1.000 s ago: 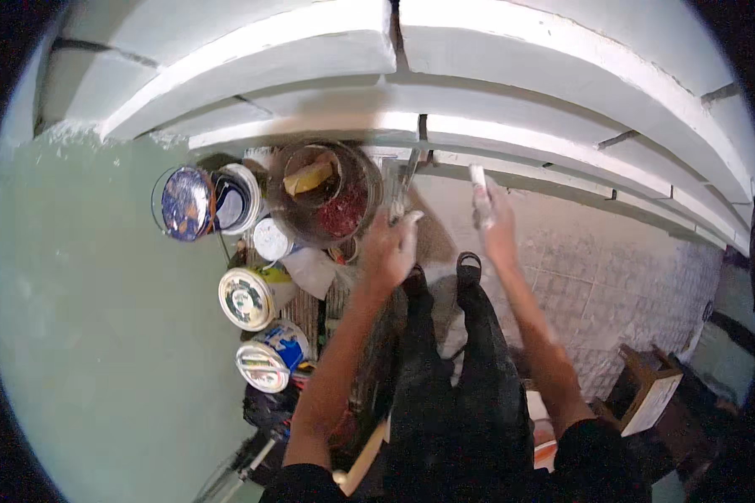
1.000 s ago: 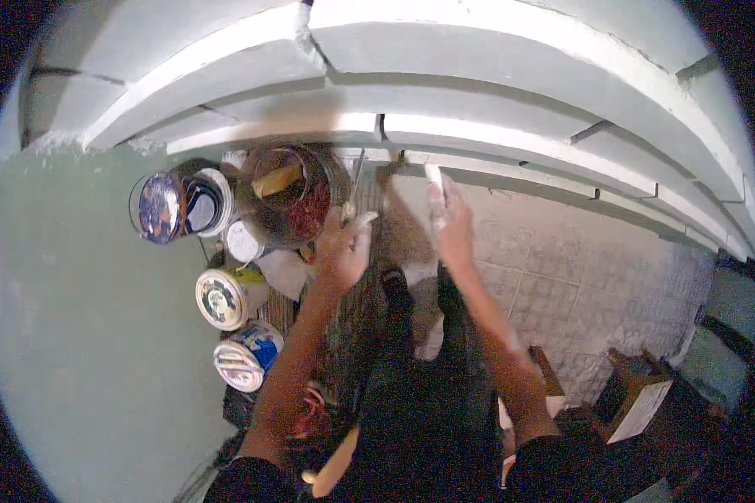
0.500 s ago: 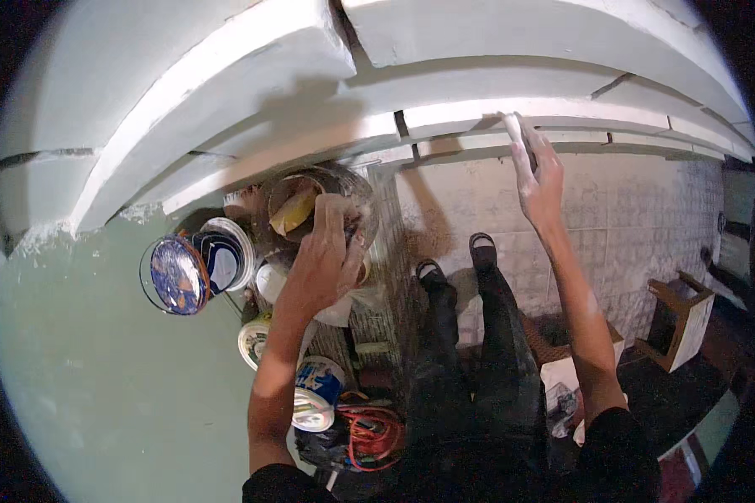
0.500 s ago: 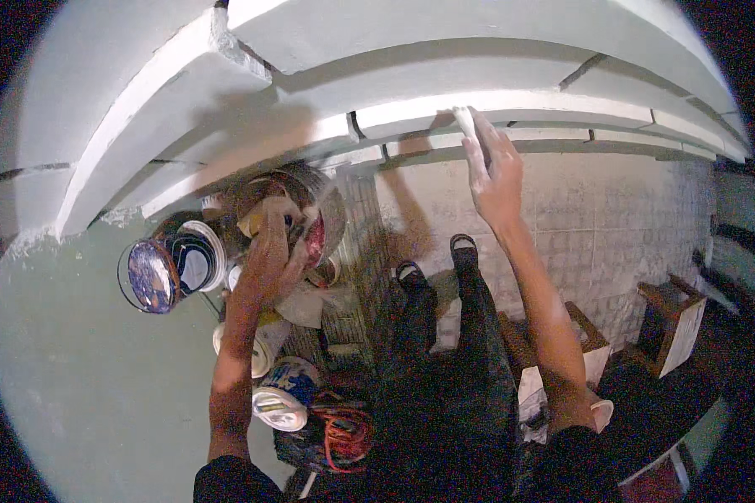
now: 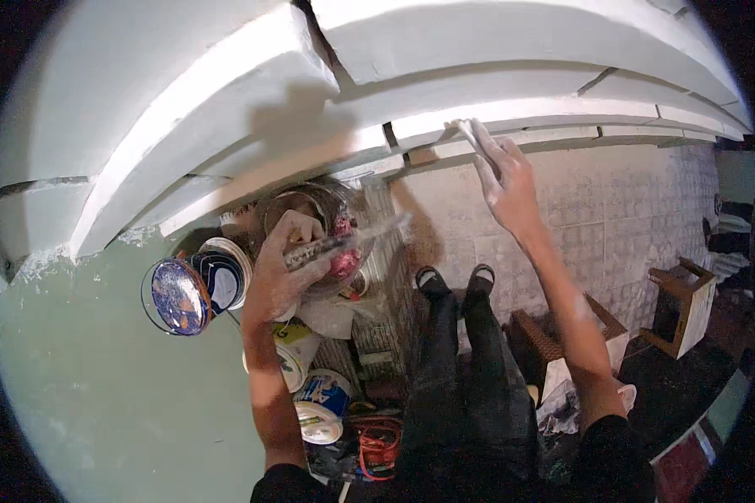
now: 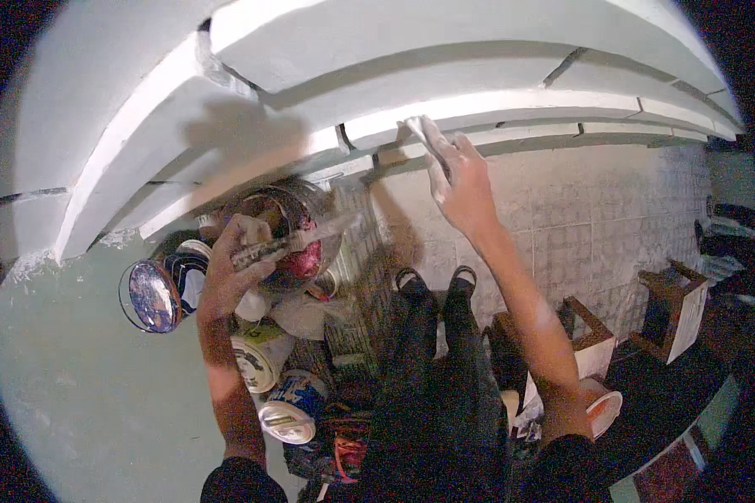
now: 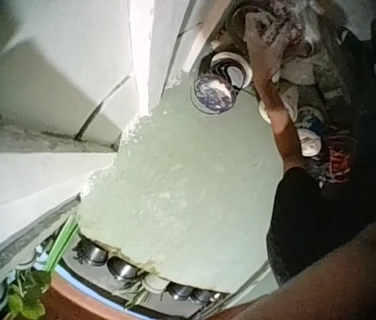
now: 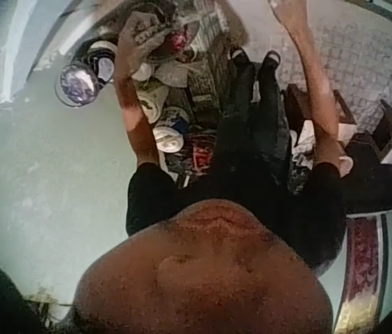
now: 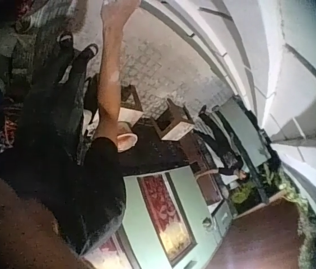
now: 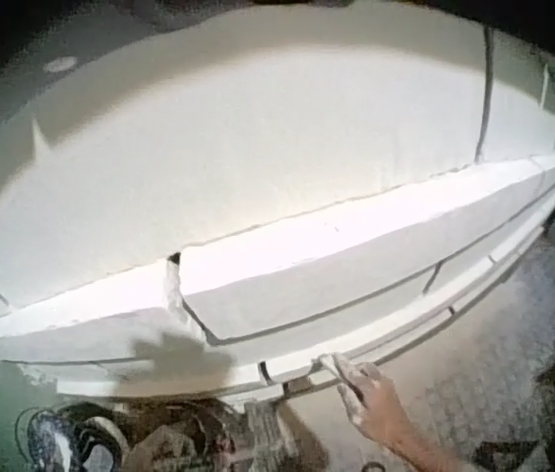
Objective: Applying plaster or filler to gaps in a decorative wall feature using putty knives.
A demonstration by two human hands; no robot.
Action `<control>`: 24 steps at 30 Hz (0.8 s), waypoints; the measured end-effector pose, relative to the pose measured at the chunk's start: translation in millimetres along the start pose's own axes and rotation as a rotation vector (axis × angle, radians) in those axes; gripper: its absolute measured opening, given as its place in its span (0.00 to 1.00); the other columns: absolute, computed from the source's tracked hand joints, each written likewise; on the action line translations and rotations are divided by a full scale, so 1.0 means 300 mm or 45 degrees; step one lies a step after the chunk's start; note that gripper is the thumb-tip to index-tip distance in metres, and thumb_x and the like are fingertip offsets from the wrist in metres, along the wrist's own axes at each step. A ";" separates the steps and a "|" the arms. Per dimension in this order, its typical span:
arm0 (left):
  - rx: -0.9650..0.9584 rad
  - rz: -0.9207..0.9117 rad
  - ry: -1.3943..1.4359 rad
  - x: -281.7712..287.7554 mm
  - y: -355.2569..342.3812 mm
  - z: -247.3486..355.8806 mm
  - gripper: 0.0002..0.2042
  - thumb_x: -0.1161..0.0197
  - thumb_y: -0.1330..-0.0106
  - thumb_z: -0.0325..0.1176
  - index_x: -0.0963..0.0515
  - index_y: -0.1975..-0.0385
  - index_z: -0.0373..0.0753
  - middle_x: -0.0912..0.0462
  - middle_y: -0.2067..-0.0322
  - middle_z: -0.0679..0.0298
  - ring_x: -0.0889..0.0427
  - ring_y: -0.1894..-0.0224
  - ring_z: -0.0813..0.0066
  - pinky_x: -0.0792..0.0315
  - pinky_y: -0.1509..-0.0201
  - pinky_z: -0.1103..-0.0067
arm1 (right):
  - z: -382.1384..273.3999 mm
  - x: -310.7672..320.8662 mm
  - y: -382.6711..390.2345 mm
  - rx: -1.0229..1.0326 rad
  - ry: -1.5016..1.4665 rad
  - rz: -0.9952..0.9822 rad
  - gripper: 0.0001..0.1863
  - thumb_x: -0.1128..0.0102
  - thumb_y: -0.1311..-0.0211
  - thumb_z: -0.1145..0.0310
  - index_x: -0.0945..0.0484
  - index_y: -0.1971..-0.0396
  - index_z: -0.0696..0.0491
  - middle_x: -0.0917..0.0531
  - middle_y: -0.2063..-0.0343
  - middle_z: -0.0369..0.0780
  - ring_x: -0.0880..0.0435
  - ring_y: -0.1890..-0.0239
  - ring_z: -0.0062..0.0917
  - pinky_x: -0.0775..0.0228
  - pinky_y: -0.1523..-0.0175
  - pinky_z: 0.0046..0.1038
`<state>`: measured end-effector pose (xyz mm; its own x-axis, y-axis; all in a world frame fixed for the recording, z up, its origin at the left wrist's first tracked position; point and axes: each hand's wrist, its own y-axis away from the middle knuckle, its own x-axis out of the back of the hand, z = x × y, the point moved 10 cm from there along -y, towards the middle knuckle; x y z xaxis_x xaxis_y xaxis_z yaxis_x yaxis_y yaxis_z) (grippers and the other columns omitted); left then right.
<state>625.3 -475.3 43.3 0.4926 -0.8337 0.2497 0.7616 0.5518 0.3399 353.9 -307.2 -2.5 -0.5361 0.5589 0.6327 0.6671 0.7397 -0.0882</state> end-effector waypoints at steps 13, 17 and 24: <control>0.064 0.317 0.115 -0.100 -0.231 -0.197 0.11 0.37 0.37 0.35 0.24 0.61 0.33 0.22 0.72 0.64 0.21 0.66 0.68 0.28 0.54 0.75 | -0.123 -0.379 -0.054 0.370 0.529 -0.394 0.33 0.48 0.41 0.78 0.36 0.33 0.42 0.22 0.56 0.50 0.16 0.64 0.40 0.18 0.59 0.37; -0.624 0.464 -1.078 -0.272 -0.324 0.058 0.16 0.36 0.41 0.32 0.26 0.56 0.31 0.25 0.55 0.51 0.27 0.50 0.50 0.34 0.40 0.63 | 0.056 -0.176 -0.062 0.176 0.535 -0.236 0.34 0.52 0.41 0.80 0.36 0.33 0.42 0.23 0.51 0.54 0.16 0.63 0.42 0.19 0.59 0.37; -0.809 0.283 -1.297 -0.400 -0.361 0.003 0.23 0.33 0.48 0.24 0.28 0.50 0.29 0.35 0.39 0.50 0.44 0.30 0.47 0.44 0.29 0.55 | -0.019 -0.228 -0.021 0.298 0.419 0.221 0.32 0.54 0.40 0.78 0.35 0.34 0.47 0.18 0.59 0.52 0.17 0.69 0.39 0.22 0.63 0.37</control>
<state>483.3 -435.1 -22.6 0.3001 -0.1662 0.9393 0.9138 0.3327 -0.2331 389.4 -352.1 -40.8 -0.2077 0.5612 0.8012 0.5771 0.7316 -0.3629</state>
